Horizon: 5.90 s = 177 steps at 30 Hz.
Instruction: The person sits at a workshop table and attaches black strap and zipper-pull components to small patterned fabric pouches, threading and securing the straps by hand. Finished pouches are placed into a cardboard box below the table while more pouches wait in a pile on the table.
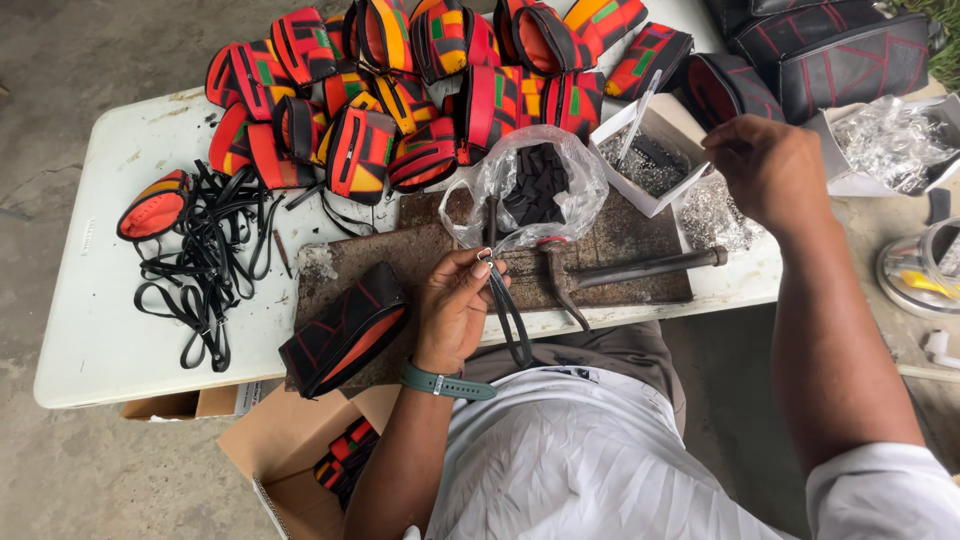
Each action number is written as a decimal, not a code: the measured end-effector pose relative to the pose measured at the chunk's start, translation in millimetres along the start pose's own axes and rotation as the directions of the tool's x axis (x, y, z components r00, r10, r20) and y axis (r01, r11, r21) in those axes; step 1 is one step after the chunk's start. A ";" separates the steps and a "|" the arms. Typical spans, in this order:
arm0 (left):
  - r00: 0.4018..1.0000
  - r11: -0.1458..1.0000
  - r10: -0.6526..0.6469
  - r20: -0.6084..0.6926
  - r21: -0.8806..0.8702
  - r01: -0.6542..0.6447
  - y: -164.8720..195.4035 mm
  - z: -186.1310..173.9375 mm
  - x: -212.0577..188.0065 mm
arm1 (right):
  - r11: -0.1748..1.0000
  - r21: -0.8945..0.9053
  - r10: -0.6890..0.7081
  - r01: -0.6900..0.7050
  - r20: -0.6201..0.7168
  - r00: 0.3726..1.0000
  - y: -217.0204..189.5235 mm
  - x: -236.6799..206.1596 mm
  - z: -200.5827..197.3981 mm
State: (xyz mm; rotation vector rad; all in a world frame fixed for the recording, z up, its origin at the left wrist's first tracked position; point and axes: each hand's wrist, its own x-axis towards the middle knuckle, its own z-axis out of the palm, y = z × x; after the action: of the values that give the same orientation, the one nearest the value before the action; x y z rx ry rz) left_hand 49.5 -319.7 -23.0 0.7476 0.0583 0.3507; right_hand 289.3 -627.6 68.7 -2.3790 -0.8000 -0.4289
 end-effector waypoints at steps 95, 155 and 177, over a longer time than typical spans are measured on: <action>0.895 0.970 -0.111 0.432 0.244 0.002 27.5 53.3 -50.3 | 0.342 0.937 -0.381 -0.077 0.213 0.900 -169.8 -93.0 4.8; 0.873 0.606 0.266 0.408 0.634 -0.481 24.3 109.5 -72.6 | 0.511 0.854 -0.215 -0.095 0.235 0.948 -157.5 -113.0 1.5; 0.978 0.963 0.110 0.177 0.226 -0.149 2.5 79.5 -69.3 | 0.408 0.912 -0.291 -0.034 0.165 0.942 -160.7 -103.1 1.6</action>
State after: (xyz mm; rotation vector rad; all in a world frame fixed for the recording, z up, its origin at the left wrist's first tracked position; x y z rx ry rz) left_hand -2.5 -393.1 32.0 1.0188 -0.1053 0.4111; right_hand 108.9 -568.1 88.3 -1.3105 -1.0131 0.3179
